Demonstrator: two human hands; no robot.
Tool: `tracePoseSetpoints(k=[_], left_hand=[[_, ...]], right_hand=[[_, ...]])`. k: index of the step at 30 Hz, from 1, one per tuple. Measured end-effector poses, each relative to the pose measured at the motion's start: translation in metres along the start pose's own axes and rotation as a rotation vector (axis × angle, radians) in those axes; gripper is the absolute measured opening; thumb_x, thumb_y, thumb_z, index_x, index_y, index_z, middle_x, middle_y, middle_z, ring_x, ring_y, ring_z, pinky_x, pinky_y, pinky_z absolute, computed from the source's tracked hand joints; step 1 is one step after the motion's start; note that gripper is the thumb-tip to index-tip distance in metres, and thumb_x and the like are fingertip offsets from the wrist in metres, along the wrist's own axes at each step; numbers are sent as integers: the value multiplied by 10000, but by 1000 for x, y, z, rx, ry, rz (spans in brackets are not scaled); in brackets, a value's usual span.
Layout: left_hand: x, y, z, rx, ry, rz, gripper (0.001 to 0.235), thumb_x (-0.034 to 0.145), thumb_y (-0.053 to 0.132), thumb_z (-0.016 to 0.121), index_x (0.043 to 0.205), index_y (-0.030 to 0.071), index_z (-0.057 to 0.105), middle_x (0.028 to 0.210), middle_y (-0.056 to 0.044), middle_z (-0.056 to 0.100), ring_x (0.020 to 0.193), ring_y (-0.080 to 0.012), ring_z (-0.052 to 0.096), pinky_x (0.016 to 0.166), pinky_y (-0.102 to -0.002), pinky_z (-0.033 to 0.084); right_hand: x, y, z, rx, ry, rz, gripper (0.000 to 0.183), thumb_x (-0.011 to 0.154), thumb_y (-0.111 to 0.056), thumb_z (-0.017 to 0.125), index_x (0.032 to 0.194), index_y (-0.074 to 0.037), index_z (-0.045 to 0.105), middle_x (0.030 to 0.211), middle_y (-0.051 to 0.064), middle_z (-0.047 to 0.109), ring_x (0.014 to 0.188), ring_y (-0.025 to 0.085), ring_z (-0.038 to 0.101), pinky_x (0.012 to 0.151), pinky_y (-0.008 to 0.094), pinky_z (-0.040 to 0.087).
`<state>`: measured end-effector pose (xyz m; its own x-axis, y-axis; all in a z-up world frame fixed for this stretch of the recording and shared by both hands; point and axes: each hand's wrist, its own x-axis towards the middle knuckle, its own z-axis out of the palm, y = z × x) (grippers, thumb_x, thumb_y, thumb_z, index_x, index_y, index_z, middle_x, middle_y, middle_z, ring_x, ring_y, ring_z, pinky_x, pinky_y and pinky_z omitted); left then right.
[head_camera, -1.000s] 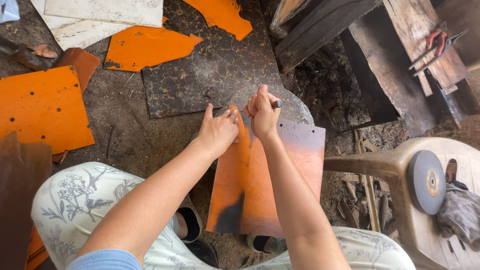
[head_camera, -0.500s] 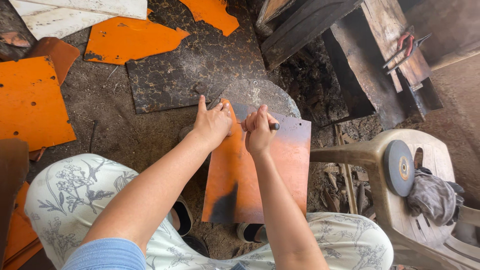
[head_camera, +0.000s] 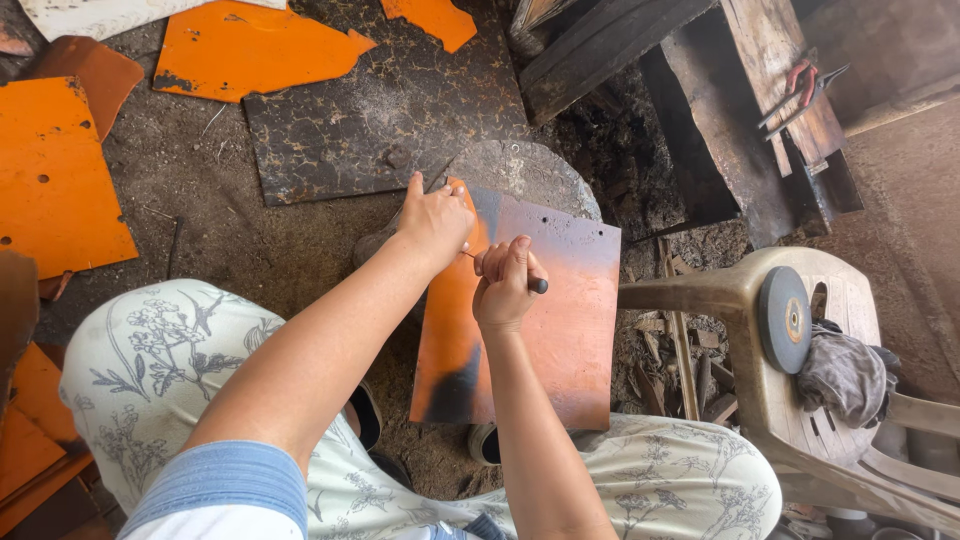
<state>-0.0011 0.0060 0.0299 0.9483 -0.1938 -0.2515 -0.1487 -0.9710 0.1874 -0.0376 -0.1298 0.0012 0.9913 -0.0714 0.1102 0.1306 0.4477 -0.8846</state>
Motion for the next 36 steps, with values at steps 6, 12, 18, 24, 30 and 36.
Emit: tracePoseSetpoints(k=[6, 12, 18, 24, 30, 36], left_hand=[[21, -1, 2, -27, 19, -17, 178, 885, 191, 758, 1055, 151, 793, 1104, -76, 776, 1068, -256, 721, 963, -420, 533], [45, 4, 4, -12, 48, -21, 151, 898, 131, 742, 1038, 124, 798, 1099, -81, 775, 1054, -272, 744, 803, -390, 627], [49, 9, -16, 12, -84, -7, 246, 795, 178, 822, 1032, 117, 789, 1099, -80, 754, 1064, -265, 727, 821, -368, 616], [42, 9, -25, 70, -23, 19, 172, 815, 164, 807, 978, 107, 799, 1021, -91, 771, 1004, -272, 746, 767, -371, 630], [37, 4, -28, 103, -61, 7, 191, 770, 154, 832, 947, 94, 793, 988, -106, 770, 965, -273, 753, 750, -359, 628], [42, 2, -20, 109, -21, 11, 136, 800, 137, 804, 931, 99, 798, 966, -104, 775, 948, -274, 758, 735, -365, 632]], right_hand=[[20, -18, -9, 135, 33, 104, 571, 1107, -342, 478, 609, -118, 311, 518, 7, 297, 490, 144, 286, 529, 355, 345], [17, -12, -10, 203, -84, 115, 574, 1118, -360, 485, 627, -123, 306, 540, 16, 290, 514, 150, 283, 549, 353, 338], [23, 6, 8, 274, -105, 91, 598, 1111, -362, 500, 604, -124, 292, 526, 24, 303, 501, 157, 287, 550, 361, 352], [18, 7, 10, 311, -41, 75, 593, 1115, -347, 497, 606, -119, 296, 524, 26, 307, 499, 154, 283, 551, 357, 353], [16, 14, 13, 344, -9, 79, 589, 1111, -346, 507, 609, -114, 305, 527, 27, 312, 506, 156, 289, 565, 368, 369], [19, 16, 11, 325, -51, 49, 594, 1115, -345, 516, 612, -110, 307, 539, 31, 322, 517, 165, 304, 573, 374, 371]])
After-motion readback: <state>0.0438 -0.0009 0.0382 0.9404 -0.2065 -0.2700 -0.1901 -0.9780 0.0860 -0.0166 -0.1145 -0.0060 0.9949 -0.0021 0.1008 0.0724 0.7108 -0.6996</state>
